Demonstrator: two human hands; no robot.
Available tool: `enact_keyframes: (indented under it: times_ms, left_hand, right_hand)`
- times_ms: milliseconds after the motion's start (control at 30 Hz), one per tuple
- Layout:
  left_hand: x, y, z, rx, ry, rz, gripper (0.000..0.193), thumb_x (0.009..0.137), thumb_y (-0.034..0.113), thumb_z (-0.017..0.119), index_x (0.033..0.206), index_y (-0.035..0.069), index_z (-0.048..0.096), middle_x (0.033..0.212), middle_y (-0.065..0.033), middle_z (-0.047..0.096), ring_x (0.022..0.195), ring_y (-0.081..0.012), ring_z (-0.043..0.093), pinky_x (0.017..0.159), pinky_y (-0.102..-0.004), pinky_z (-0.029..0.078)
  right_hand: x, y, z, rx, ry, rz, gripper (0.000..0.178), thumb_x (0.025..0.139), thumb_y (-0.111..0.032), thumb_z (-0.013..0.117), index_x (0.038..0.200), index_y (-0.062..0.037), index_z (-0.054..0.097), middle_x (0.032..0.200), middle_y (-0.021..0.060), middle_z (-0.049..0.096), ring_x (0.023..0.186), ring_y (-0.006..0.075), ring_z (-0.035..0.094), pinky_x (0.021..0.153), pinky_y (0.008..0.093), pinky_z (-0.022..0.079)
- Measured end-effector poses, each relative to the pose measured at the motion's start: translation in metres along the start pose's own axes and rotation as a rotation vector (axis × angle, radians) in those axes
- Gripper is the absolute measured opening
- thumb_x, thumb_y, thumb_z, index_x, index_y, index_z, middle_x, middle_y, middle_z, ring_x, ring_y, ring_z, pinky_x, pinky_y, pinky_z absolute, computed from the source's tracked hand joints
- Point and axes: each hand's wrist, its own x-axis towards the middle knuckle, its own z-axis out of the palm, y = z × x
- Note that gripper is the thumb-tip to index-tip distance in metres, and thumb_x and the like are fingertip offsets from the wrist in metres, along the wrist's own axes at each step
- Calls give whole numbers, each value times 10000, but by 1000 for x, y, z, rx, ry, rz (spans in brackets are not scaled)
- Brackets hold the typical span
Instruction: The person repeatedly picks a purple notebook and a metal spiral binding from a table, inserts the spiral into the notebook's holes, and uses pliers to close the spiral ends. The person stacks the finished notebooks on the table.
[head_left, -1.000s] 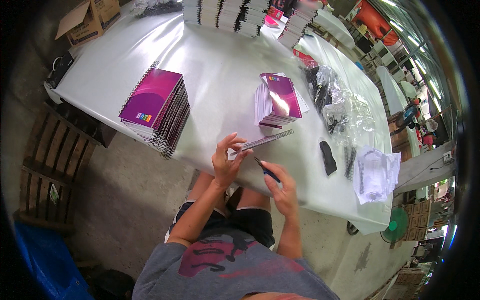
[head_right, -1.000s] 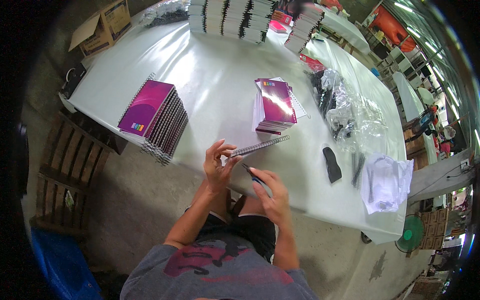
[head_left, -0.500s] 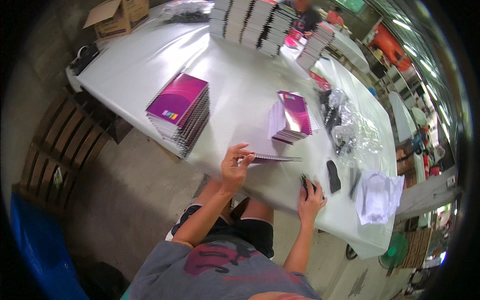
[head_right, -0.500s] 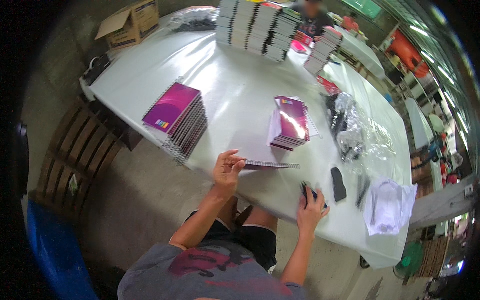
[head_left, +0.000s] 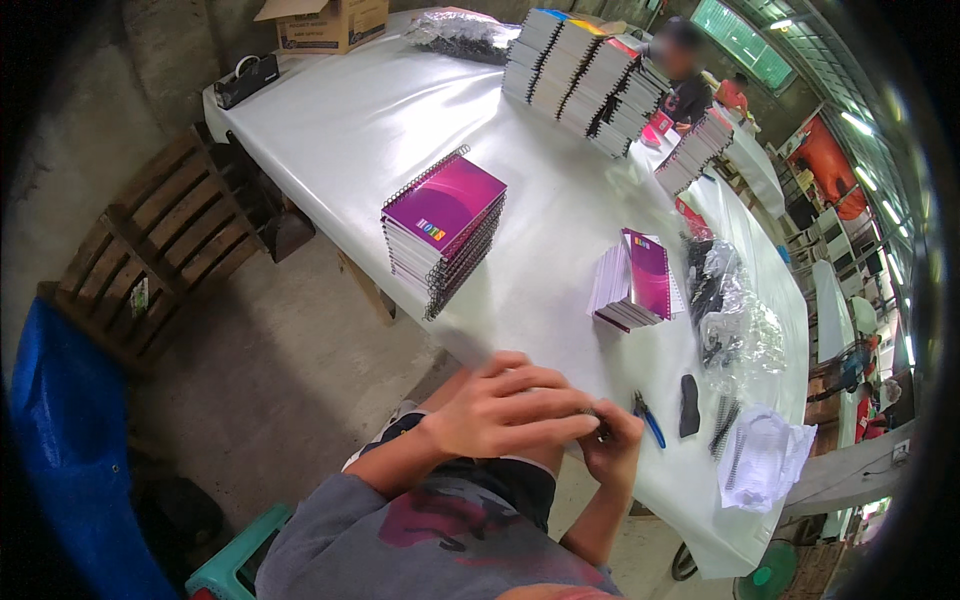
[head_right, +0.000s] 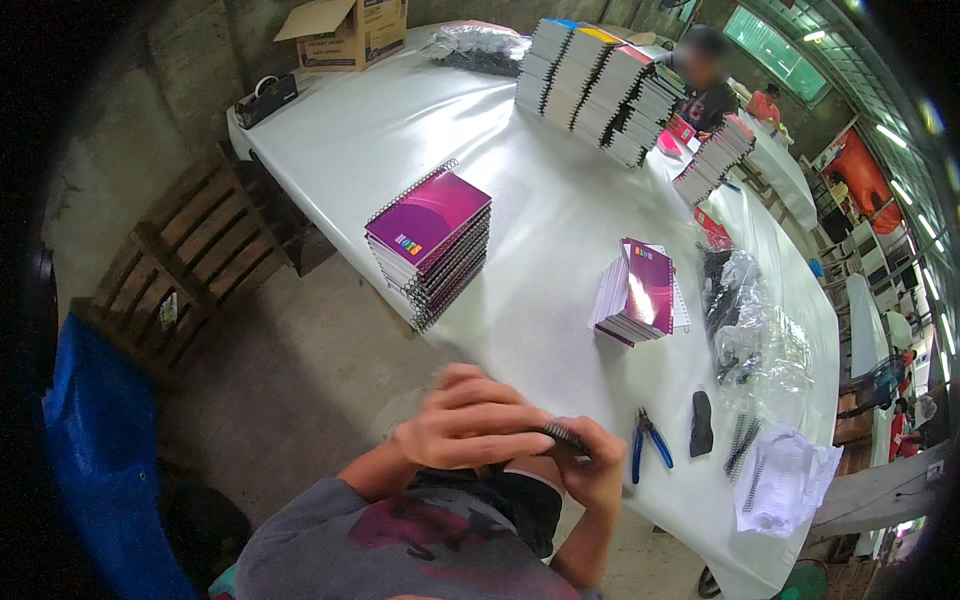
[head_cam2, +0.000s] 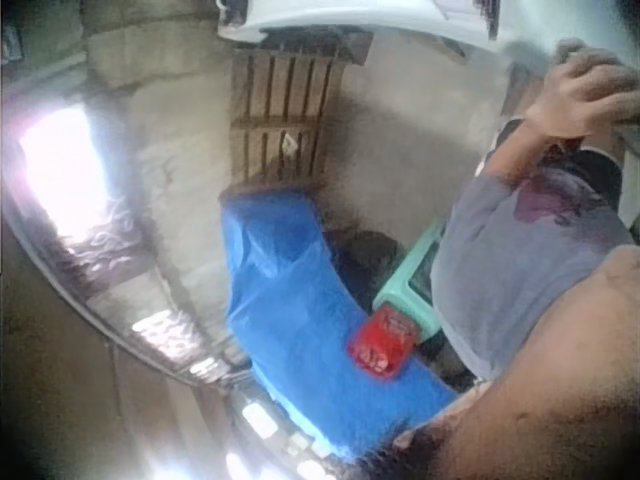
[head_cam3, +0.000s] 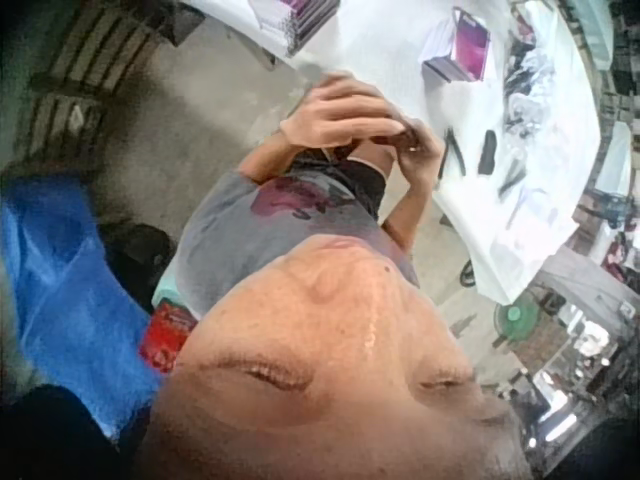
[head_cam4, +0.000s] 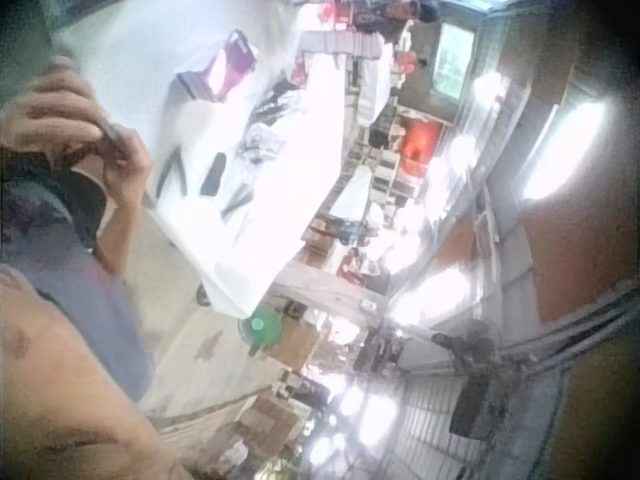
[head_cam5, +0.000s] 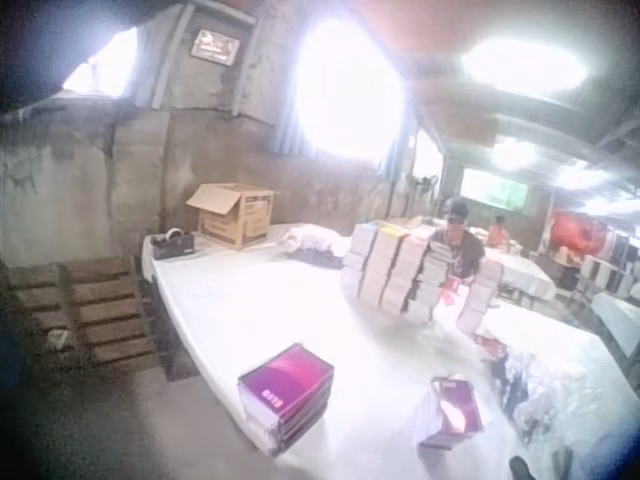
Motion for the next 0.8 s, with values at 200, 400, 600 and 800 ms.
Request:
enact_keyframes:
  times_ms: [200, 400, 600, 800]
  left_hand:
    - [-4, -53, -53, 333, 700, -367, 322, 845, 134, 630, 1147, 33, 581, 1126, -143, 600, 1010, -233, 566, 909, -381, 403]
    - [-7, -132, -59, 121, 874, -814, 497, 949, 420, 453, 1228, 17, 532, 1227, -173, 544, 1195, -251, 475, 987, -370, 358]
    - [-15, -153, -44, -144, 793, -872, 514, 958, 448, 417, 1170, 8, 579, 1140, -135, 591, 1054, -190, 536, 923, -308, 399]
    - [-22, -161, -35, -106, 833, -823, 387, 959, 322, 461, 1015, -14, 645, 884, -90, 651, 798, -139, 564, 740, -271, 445]
  right_hand:
    - [68, -42, 12, 775, -19, 59, 843, 724, 80, 558, 1440, -104, 154, 1239, 197, 472, 1088, 240, 537, 954, 364, 444]
    - [172, -72, 56, 924, -115, 37, 714, 766, 28, 633, 1383, -50, 282, 1266, 160, 446, 1078, 237, 547, 896, 339, 500]
    - [214, -49, 113, 150, -219, -37, 680, 787, -251, 695, 1343, -39, 366, 1031, 190, 625, 947, 283, 632, 781, 343, 524]
    - [216, -50, 111, -480, -266, -9, 851, 769, -611, 593, 1400, -108, 322, 1012, 241, 631, 982, 370, 614, 843, 429, 469]
